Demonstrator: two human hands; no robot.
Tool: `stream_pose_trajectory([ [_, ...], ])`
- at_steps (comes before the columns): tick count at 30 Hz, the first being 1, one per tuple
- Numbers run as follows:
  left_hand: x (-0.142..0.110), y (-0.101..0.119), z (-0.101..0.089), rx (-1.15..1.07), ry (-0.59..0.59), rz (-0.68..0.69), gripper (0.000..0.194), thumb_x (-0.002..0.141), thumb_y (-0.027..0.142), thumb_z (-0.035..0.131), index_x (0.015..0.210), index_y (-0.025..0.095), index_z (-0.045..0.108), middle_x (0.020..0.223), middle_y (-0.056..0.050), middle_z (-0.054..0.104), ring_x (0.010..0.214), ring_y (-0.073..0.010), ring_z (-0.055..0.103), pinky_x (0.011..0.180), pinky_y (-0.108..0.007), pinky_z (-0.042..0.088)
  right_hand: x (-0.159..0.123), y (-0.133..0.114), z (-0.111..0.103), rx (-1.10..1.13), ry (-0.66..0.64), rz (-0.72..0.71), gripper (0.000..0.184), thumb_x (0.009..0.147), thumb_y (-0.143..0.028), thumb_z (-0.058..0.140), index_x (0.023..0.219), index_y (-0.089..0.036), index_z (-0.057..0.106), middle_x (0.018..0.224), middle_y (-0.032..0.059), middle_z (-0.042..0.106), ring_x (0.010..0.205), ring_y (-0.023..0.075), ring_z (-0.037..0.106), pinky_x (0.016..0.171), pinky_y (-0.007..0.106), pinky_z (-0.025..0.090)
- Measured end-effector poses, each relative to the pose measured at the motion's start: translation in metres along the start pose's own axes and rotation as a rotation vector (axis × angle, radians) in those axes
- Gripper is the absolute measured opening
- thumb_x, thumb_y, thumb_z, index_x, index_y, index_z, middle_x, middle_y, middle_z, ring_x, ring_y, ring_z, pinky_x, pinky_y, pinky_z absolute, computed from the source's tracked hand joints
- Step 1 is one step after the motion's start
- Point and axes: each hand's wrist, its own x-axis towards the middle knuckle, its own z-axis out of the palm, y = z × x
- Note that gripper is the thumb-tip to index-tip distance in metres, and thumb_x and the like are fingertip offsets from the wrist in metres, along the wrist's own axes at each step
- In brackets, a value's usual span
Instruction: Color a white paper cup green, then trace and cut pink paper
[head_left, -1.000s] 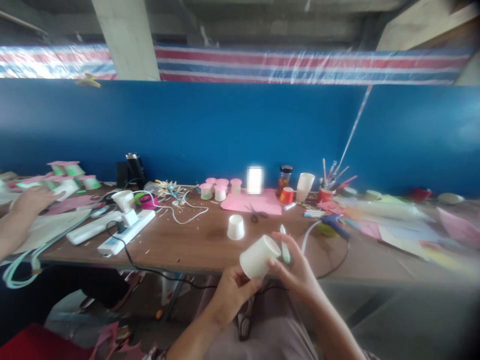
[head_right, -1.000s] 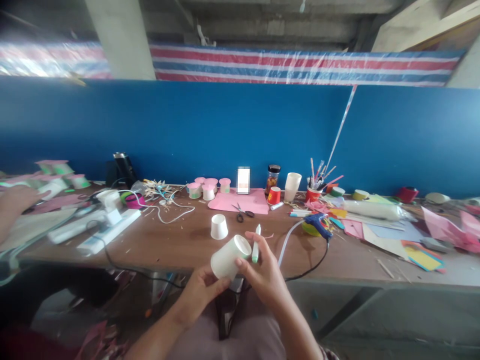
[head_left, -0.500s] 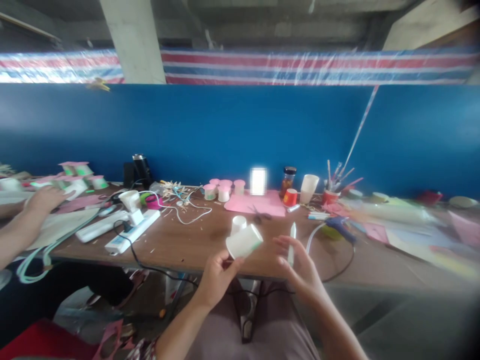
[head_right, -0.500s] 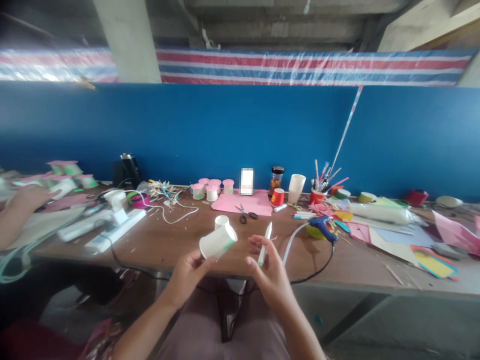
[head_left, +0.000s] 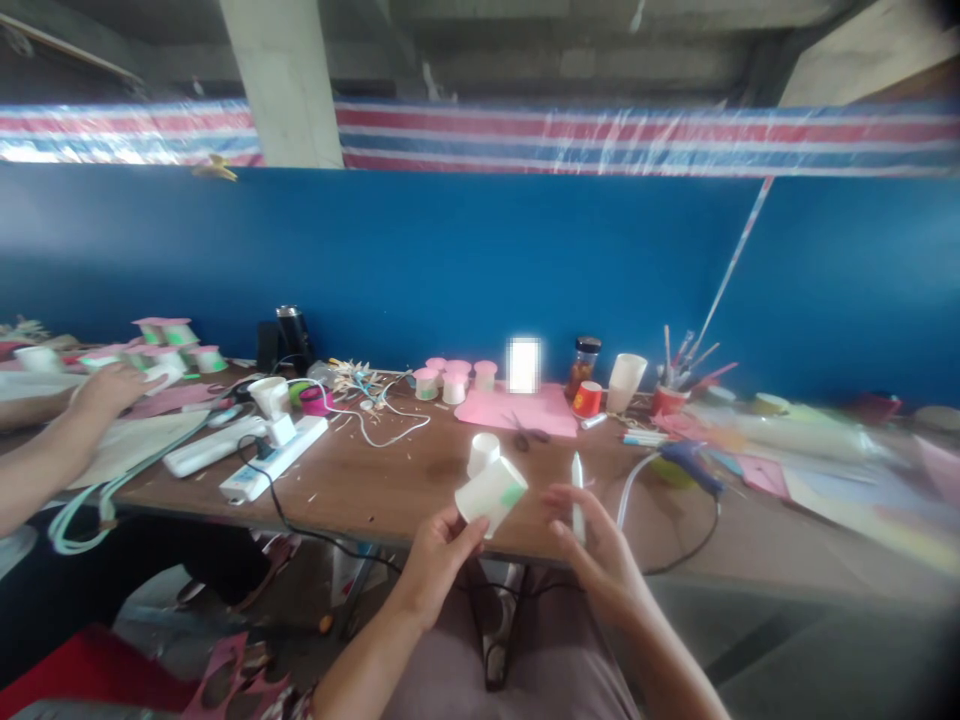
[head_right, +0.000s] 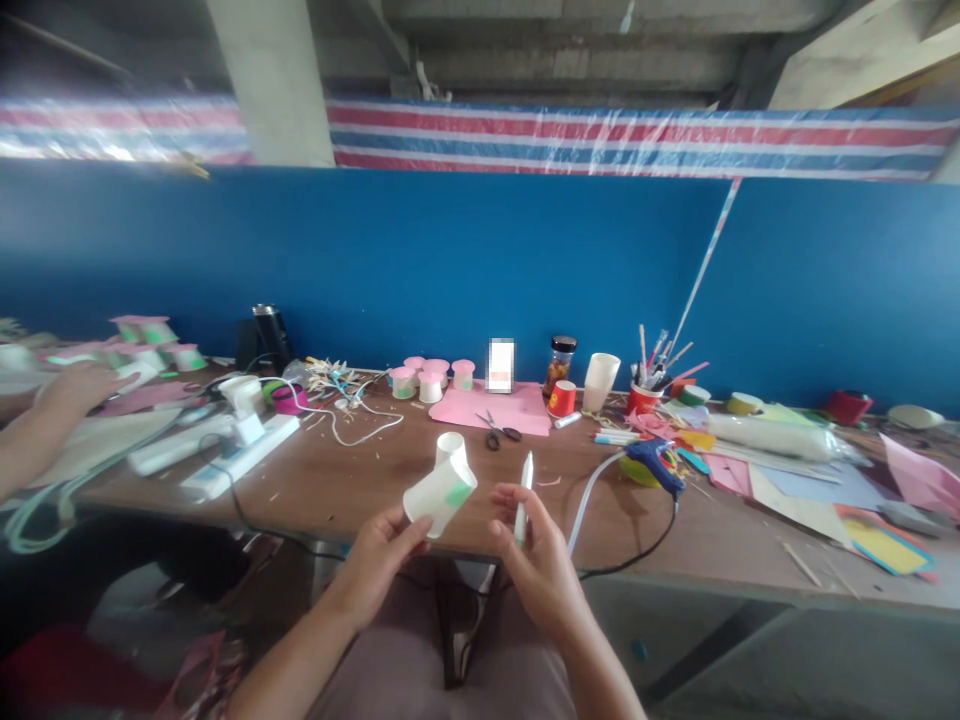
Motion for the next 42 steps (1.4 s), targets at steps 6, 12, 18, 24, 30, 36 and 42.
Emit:
stream_pose_trajectory([
  [6, 0.001, -0.001, -0.004, -0.050, 0.009, -0.012, 0.050, 0.070, 0.045, 0.070, 0.109, 0.015, 0.067, 0.097, -0.008, 0.070, 0.084, -0.0182, 0.059, 0.070, -0.024, 0.045, 0.001, 0.004, 0.004, 0.030, -0.019, 0.051, 0.033, 0.092, -0.041, 0.043, 0.119, -0.023, 0.050, 0.113, 0.0095, 0.062, 0.089, 0.0192, 0.063, 0.078, 0.033, 0.050],
  [12, 0.002, -0.001, -0.010, -0.088, 0.022, -0.013, 0.050, 0.070, 0.045, 0.070, 0.109, 0.014, 0.066, 0.095, -0.008, 0.070, 0.082, -0.0170, 0.058, 0.070, -0.024, 0.044, 0.000, 0.005, 0.009, 0.082, -0.029, 0.066, 0.042, 0.093, -0.042, 0.041, 0.131, -0.025, 0.041, 0.112, 0.0090, 0.062, 0.081, 0.0165, 0.063, 0.072, 0.031, 0.050],
  [18, 0.005, -0.005, -0.020, -0.128, 0.062, -0.025, 0.047, 0.068, 0.045, 0.072, 0.102, 0.014, 0.069, 0.092, -0.007, 0.070, 0.078, -0.0158, 0.058, 0.070, -0.025, 0.045, -0.001, 0.011, 0.020, 0.162, 0.021, 0.059, 0.064, 0.093, -0.042, 0.042, 0.146, -0.027, 0.011, 0.115, 0.0114, 0.061, 0.077, 0.0165, 0.062, 0.071, 0.034, 0.051],
  [24, 0.006, -0.005, -0.027, -0.170, 0.104, -0.038, 0.046, 0.065, 0.044, 0.074, 0.100, 0.014, 0.069, 0.090, -0.007, 0.069, 0.075, -0.0138, 0.057, 0.068, -0.024, 0.044, 0.002, 0.015, 0.023, 0.190, -0.014, 0.077, 0.063, 0.093, -0.042, 0.042, 0.146, -0.022, 0.016, 0.108, 0.0105, 0.062, 0.078, 0.0168, 0.062, 0.071, 0.034, 0.051],
  [30, 0.006, -0.007, -0.029, -0.270, 0.124, -0.092, 0.044, 0.060, 0.044, 0.077, 0.090, 0.013, 0.069, 0.078, -0.005, 0.067, 0.071, -0.0126, 0.057, 0.067, -0.024, 0.045, 0.003, 0.004, 0.027, 0.117, -0.058, 0.099, 0.051, 0.092, -0.042, 0.045, 0.136, -0.018, 0.036, 0.100, 0.0087, 0.064, 0.076, 0.0168, 0.060, 0.068, 0.029, 0.050],
  [36, 0.006, -0.007, -0.031, -0.321, 0.135, -0.108, 0.043, 0.061, 0.042, 0.079, 0.090, 0.012, 0.068, 0.076, -0.005, 0.064, 0.069, -0.0108, 0.055, 0.064, -0.022, 0.045, 0.003, 0.001, 0.030, 0.044, -0.103, 0.112, 0.041, 0.091, -0.046, 0.045, 0.118, -0.017, 0.052, 0.080, 0.0045, 0.066, 0.071, 0.0177, 0.058, 0.066, 0.029, 0.046],
  [42, 0.007, -0.006, -0.034, -0.298, 0.125, -0.082, 0.047, 0.062, 0.045, 0.077, 0.096, 0.013, 0.069, 0.079, -0.006, 0.066, 0.068, -0.0107, 0.055, 0.064, -0.022, 0.044, 0.004, -0.005, 0.031, 0.090, -0.056, 0.118, 0.041, 0.089, -0.053, 0.043, 0.101, -0.017, 0.058, 0.062, 0.0006, 0.060, 0.060, 0.0161, 0.054, 0.059, 0.027, 0.045],
])
